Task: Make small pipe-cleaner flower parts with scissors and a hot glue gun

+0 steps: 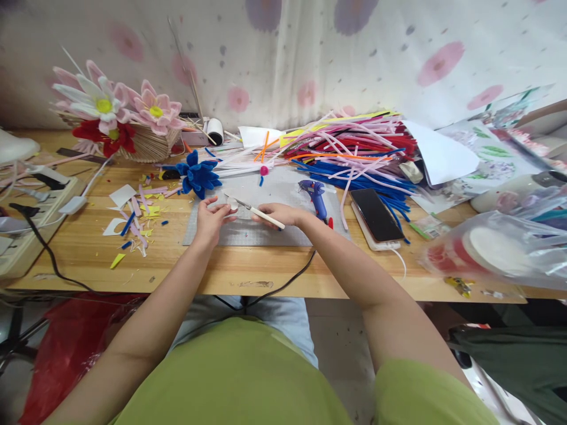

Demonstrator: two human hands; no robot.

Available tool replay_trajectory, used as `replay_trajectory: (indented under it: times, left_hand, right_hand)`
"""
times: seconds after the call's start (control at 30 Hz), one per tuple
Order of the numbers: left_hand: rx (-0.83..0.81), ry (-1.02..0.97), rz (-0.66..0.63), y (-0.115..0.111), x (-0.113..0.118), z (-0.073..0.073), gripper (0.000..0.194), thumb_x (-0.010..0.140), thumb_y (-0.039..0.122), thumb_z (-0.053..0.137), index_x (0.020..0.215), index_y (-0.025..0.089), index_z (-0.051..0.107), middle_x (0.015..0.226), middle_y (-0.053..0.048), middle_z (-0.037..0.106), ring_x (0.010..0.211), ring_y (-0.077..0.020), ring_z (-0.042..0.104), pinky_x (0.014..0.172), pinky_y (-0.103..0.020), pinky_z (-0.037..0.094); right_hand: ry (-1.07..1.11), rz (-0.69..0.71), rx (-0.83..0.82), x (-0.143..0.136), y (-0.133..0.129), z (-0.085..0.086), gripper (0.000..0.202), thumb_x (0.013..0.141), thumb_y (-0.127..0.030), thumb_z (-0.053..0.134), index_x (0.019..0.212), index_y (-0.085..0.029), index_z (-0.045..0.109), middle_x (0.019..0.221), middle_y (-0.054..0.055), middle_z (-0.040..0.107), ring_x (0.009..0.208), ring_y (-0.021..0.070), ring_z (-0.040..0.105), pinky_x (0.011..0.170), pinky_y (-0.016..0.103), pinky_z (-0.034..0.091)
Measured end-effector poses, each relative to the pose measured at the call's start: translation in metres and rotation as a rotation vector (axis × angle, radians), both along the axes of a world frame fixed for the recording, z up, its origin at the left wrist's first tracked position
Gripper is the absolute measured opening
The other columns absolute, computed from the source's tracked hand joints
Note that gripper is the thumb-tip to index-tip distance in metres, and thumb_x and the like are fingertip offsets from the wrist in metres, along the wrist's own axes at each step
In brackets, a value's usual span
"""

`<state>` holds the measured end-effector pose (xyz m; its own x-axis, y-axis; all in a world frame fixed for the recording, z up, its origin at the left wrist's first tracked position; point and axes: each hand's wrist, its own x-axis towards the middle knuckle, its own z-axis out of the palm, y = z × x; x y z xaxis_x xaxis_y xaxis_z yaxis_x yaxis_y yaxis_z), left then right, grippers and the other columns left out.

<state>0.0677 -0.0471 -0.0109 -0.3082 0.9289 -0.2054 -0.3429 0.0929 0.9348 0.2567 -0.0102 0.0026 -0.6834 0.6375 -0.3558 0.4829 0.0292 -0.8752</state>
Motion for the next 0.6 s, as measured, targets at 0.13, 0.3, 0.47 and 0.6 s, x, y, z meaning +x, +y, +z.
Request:
replay_trajectory:
  times: [0.13, 0.3, 0.47, 0.6]
  left_hand:
    - [-0.013, 0.005, -0.029, -0.001, 0.004, 0.003, 0.042, 0.065, 0.008, 0.064, 0.094, 0.020, 0.036, 0.068, 0.004, 0.059, 0.061, -0.0138, 0.065, 0.057, -0.026, 0.054]
    - [-0.059, -0.005, -0.068, 0.000, 0.001, 0.004, 0.044, 0.063, 0.008, 0.066, 0.093, 0.019, 0.037, 0.069, 0.002, 0.060, 0.060, -0.0142, 0.065, 0.061, -0.029, 0.054]
    - [-0.078, 0.000, -0.074, 0.001, -0.006, 0.003, 0.046, 0.060, 0.009, 0.068, 0.094, 0.019, 0.038, 0.070, 0.001, 0.060, 0.060, -0.0136, 0.063, 0.062, -0.030, 0.053]
    - [-0.073, 0.053, -0.058, 0.001, -0.010, 0.005, 0.044, 0.062, 0.009, 0.065, 0.096, 0.018, 0.039, 0.072, 0.001, 0.061, 0.059, -0.0123, 0.061, 0.060, -0.030, 0.052]
  right_hand:
    - [-0.016, -0.008, 0.034, -0.002, 0.000, 0.002, 0.033, 0.076, -0.048, 0.058, 0.078, -0.018, 0.046, 0.058, -0.006, 0.044, 0.047, 0.0054, 0.043, 0.044, 0.019, 0.036]
    - [-0.007, -0.021, 0.042, -0.001, 0.001, -0.003, 0.035, 0.075, -0.050, 0.059, 0.077, -0.017, 0.047, 0.055, -0.006, 0.043, 0.046, 0.0055, 0.041, 0.044, 0.019, 0.034]
    - [-0.034, -0.027, 0.057, 0.000, 0.002, -0.004, 0.038, 0.073, -0.054, 0.059, 0.077, -0.017, 0.049, 0.054, -0.006, 0.042, 0.046, 0.0059, 0.040, 0.044, 0.020, 0.032]
    - [-0.064, 0.007, 0.082, 0.001, 0.003, 0.000, 0.038, 0.072, -0.053, 0.059, 0.074, -0.017, 0.050, 0.055, -0.006, 0.041, 0.047, 0.0059, 0.040, 0.044, 0.020, 0.031]
